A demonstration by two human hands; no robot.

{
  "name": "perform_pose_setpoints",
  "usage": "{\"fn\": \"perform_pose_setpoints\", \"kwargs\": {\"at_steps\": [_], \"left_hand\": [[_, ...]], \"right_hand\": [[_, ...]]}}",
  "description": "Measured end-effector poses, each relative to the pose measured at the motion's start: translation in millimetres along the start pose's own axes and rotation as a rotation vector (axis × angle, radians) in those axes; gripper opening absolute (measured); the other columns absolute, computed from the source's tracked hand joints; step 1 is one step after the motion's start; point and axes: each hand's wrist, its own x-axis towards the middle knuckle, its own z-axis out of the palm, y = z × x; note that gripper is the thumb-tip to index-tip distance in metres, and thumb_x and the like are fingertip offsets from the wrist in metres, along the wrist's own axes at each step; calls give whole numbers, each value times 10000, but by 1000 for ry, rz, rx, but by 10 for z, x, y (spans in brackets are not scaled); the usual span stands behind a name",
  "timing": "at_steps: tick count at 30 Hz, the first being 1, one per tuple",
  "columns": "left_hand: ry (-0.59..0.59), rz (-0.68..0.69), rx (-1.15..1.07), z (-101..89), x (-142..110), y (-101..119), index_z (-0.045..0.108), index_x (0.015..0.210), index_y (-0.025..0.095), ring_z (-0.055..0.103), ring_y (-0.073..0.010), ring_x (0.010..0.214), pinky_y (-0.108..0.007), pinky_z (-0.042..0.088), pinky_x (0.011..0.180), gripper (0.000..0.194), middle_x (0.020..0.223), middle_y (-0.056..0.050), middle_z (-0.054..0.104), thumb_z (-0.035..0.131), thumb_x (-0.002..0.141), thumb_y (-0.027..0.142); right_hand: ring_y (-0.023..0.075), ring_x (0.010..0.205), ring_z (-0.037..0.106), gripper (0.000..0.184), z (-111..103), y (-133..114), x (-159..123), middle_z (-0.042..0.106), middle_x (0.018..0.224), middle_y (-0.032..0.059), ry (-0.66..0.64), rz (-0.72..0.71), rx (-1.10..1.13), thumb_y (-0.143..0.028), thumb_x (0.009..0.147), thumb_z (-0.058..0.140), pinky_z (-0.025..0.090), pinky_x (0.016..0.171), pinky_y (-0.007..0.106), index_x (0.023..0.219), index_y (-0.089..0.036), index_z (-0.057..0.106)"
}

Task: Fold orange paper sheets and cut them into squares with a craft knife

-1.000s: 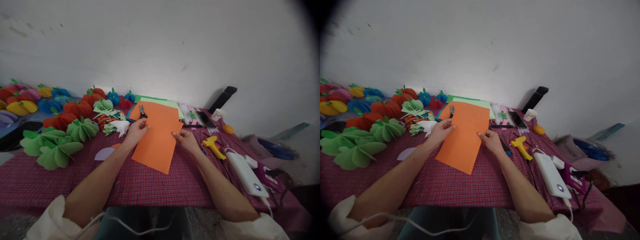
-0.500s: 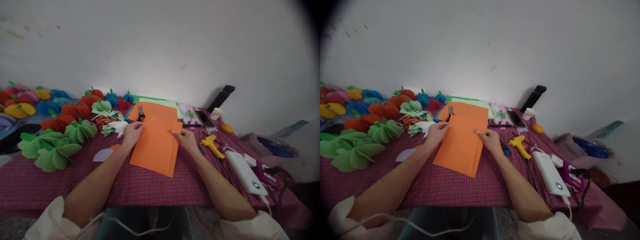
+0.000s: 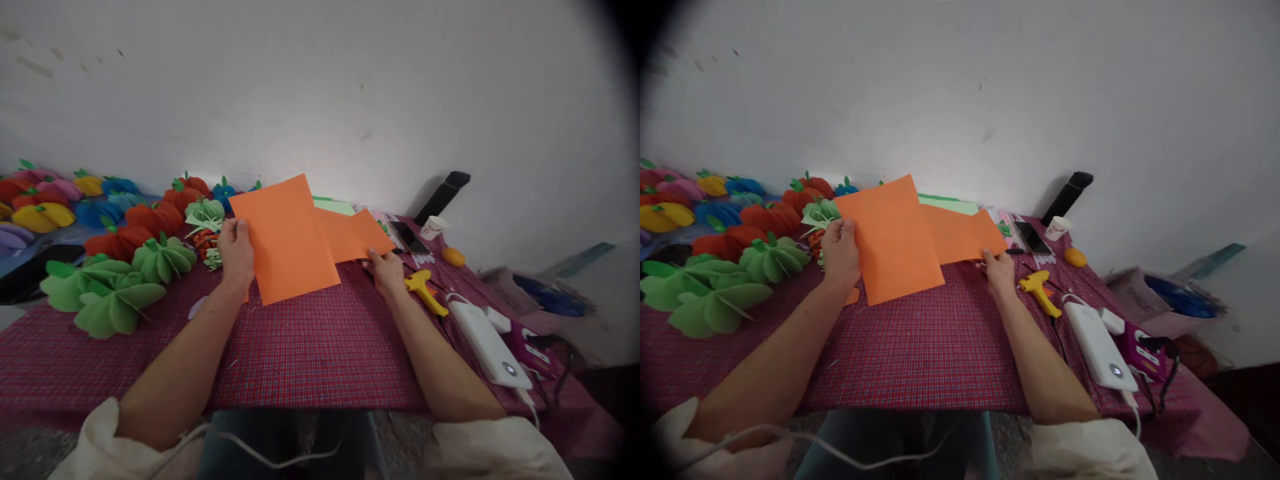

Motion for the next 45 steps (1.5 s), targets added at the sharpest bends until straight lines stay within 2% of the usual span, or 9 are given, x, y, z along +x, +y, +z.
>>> {"fn": "perform_pose_setpoints", "kwargs": {"at_steps": [8, 13, 17, 21, 25, 29, 33, 37, 45], "left_hand": [[24, 50, 17, 3, -7, 42, 489, 865, 182, 477, -88, 583, -199, 371, 544, 169, 736, 18, 532, 480, 845, 350], [-78, 306, 151, 53, -246, 265, 475, 957, 201, 540, -118, 752, -235, 417, 673, 179, 855, -10, 556, 420, 895, 360], [-513, 548, 208, 149, -622, 454, 508, 988, 215, 554, -156, 958, -317, 403, 853, 142, 979, -40, 609, 398, 909, 257], [-1081, 669, 254, 199, -835, 554, 573, 944, 208, 510, -176, 1086, -372, 358, 937, 156, 1040, -48, 648, 428, 890, 198], [-1313, 619, 348, 162, -764, 553, 632, 845, 221, 428, -215, 1193, -426, 301, 995, 125, 1148, -22, 617, 508, 838, 203], [-993, 414, 346, 145, -589, 466, 608, 1045, 250, 418, -228, 1208, -436, 286, 1017, 284, 1265, -38, 531, 542, 774, 195], [-474, -173, 238, 190, -475, 312, 473, 1242, 225, 518, -227, 1111, -402, 379, 949, 459, 1266, -89, 517, 524, 813, 378], [-691, -569, -29, 195, -474, 204, 596, 1116, 163, 589, -260, 1010, -415, 443, 883, 485, 1113, -127, 626, 593, 752, 483], [-787, -662, -122, 155, -498, 140, 701, 878, 146, 657, -222, 826, -396, 509, 799, 305, 901, -95, 705, 739, 638, 331]], "right_hand": [[235, 889, 618, 428, -42, -193, -123, 684, 933, 97, -293, -162, -789, -535, 720, 577, 462, 744, 334, 941, -180, 665], [204, 638, 634, 712, -42, -459, -346, 688, 730, 142, -534, 251, -586, -748, 749, 285, 458, 573, 293, 686, -150, 666], [209, 757, 661, 913, 48, -487, -415, 686, 913, 165, -832, 680, -43, -788, 728, 53, 502, 614, 307, 970, -124, 631], [192, 756, 664, 601, -27, -475, -347, 702, 891, 107, -739, 663, 132, -595, 866, 235, 522, 675, 320, 1086, -153, 579], [192, 713, 672, 318, -181, -491, -253, 711, 875, 84, -720, 619, 66, -224, 782, 526, 534, 659, 299, 1088, -153, 578], [197, 737, 675, 344, -183, -455, -218, 711, 883, 65, -659, 459, 102, -142, 693, 618, 540, 677, 309, 1035, -168, 597], [197, 876, 654, 289, -55, -389, -298, 705, 937, 35, -575, 296, 231, -193, 690, 661, 521, 784, 335, 975, -208, 615], [196, 866, 656, 271, 33, -373, -430, 705, 933, 24, -617, 291, 233, -234, 696, 680, 516, 781, 343, 963, -223, 632], [170, 742, 652, 215, -23, -403, -442, 708, 857, 57, -681, 376, 24, -371, 716, 675, 502, 731, 321, 816, -181, 671]]}}
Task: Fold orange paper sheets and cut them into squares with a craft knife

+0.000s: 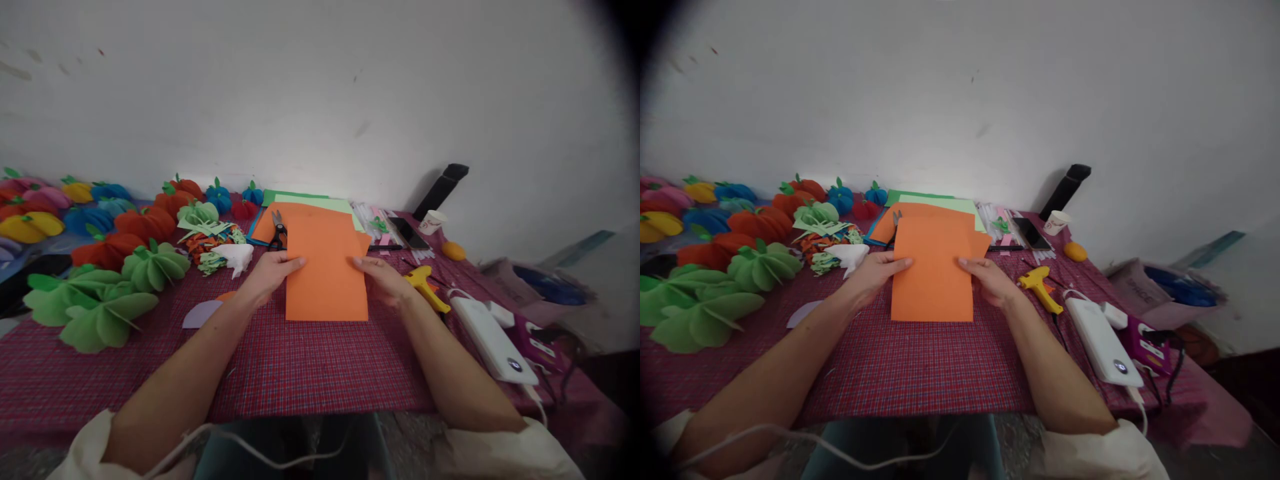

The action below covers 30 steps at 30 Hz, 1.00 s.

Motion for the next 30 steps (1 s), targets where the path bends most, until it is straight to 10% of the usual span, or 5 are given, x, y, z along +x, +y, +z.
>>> {"fn": "perform_pose_setpoints", "kwargs": {"at_steps": [12, 30], "left_hand": [[-238, 22, 92, -144, -10, 122, 711, 865, 185, 646, -216, 894, -399, 471, 863, 225, 918, -58, 708, 705, 654, 264], [-183, 55, 98, -234, 43, 70, 709, 751, 172, 662, -185, 704, -343, 525, 687, 109, 792, -77, 701, 648, 661, 174]], "right_hand": [[181, 781, 649, 268, -36, -52, -29, 708, 893, 29, 37, -142, -74, -313, 653, 723, 495, 746, 345, 908, -233, 696], [168, 700, 596, 116, 1, -63, -4, 672, 806, 16, 172, -137, -217, -277, 685, 588, 455, 617, 287, 741, -211, 665]]}}
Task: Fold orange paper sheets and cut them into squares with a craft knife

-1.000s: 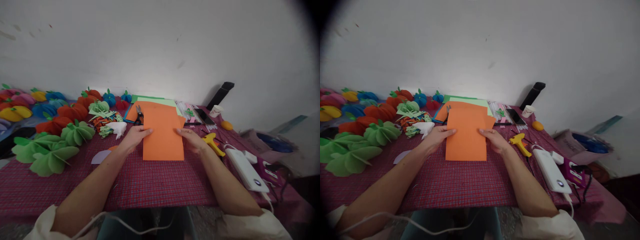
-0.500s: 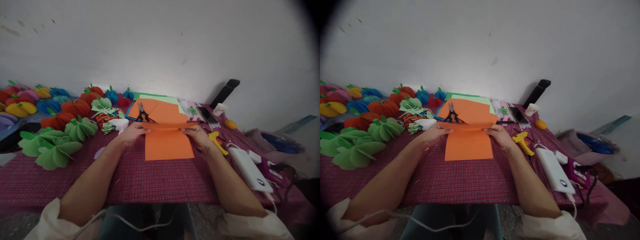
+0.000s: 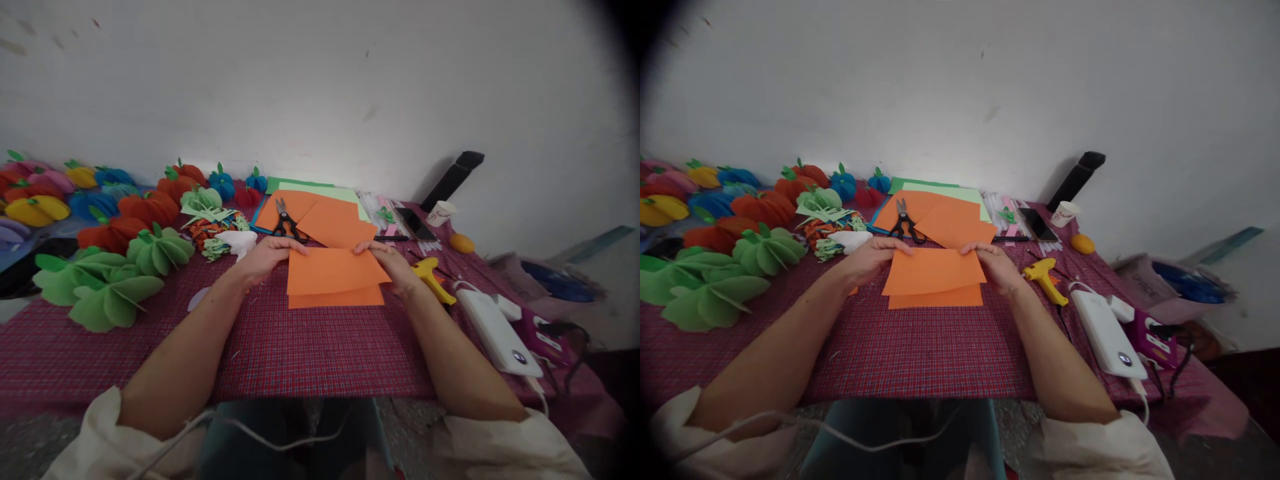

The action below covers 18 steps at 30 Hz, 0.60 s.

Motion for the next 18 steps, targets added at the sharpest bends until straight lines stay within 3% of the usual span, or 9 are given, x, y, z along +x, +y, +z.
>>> {"fn": "perform_pose_setpoints", "kwargs": {"at_steps": [7, 18], "left_hand": [[18, -14, -16, 17, -6, 25, 685, 686, 179, 642, -156, 663, -293, 510, 634, 62, 759, -50, 692, 648, 642, 202], [-24, 7, 21, -13, 11, 1, 683, 675, 178, 624, -140, 656, -274, 487, 637, 78, 731, -38, 677, 611, 648, 171]], "right_hand": [[176, 665, 569, 124, -1, 28, 5, 647, 770, 19, 7, 2, -70, -285, 708, 538, 435, 594, 307, 751, -223, 636], [141, 608, 540, 64, -24, 62, 23, 628, 707, -7, -52, 22, 83, -254, 660, 595, 414, 577, 270, 690, -227, 644]]}}
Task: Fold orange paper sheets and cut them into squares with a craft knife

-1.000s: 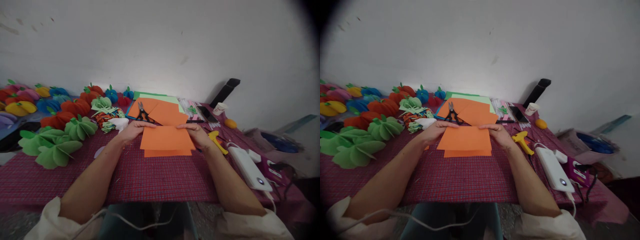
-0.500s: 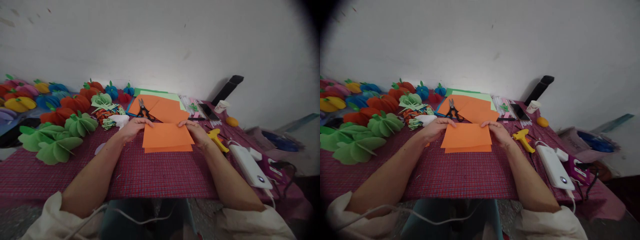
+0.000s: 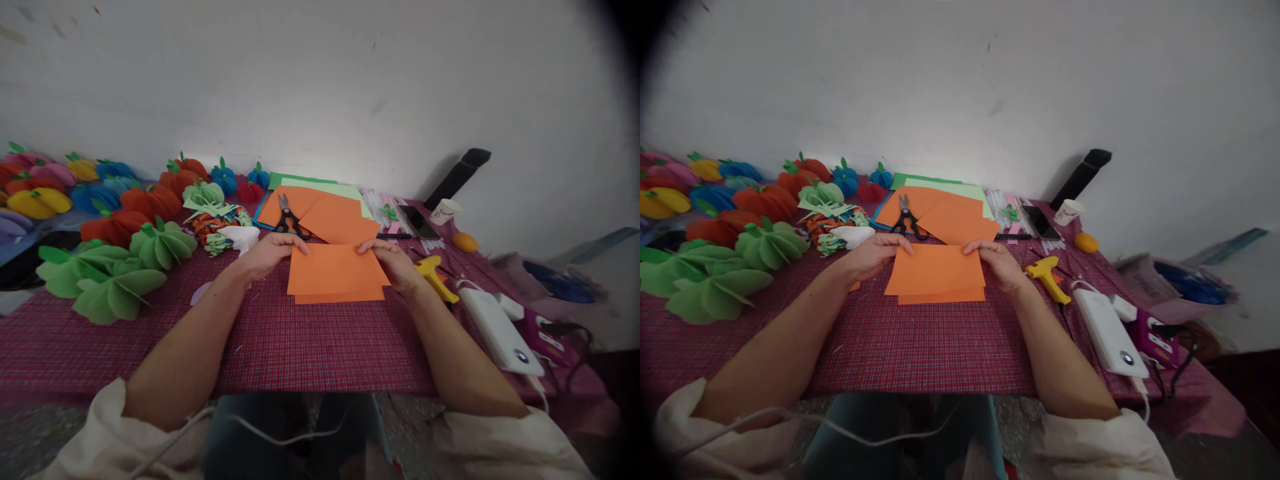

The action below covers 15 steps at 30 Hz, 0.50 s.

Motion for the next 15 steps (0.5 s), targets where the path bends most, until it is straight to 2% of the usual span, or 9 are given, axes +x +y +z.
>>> {"fn": "perform_pose_setpoints", "kwargs": {"at_steps": [5, 9, 12, 15], "left_hand": [[-23, 5, 39, -10, 0, -12, 680, 689, 170, 626, -157, 654, -312, 487, 661, 78, 724, -49, 671, 611, 655, 175], [-76, 8, 96, -48, -24, 15, 693, 719, 166, 638, -190, 738, -351, 483, 720, 114, 779, -70, 684, 604, 653, 189], [-103, 26, 131, -83, -51, 69, 697, 701, 174, 636, -222, 789, -378, 480, 736, 139, 806, -79, 692, 581, 626, 188], [-116, 40, 25, -92, -61, 119, 671, 765, 169, 622, -248, 882, -403, 455, 791, 187, 881, -90, 691, 562, 628, 236]], "right_hand": [[139, 582, 530, 80, -12, 10, 0, 627, 693, -3, -1, 15, -14, -236, 666, 570, 409, 563, 273, 688, -225, 646], [128, 574, 533, 113, -12, -16, -16, 627, 679, -6, -35, 13, 39, -192, 640, 548, 413, 572, 264, 670, -213, 655], [149, 639, 568, 153, -6, -30, -21, 638, 708, 11, -106, 12, 109, -243, 656, 515, 434, 614, 277, 664, -198, 661], [167, 671, 583, 215, 9, -3, -11, 646, 730, 27, -143, 36, 143, -326, 689, 501, 438, 625, 290, 666, -187, 664]]}}
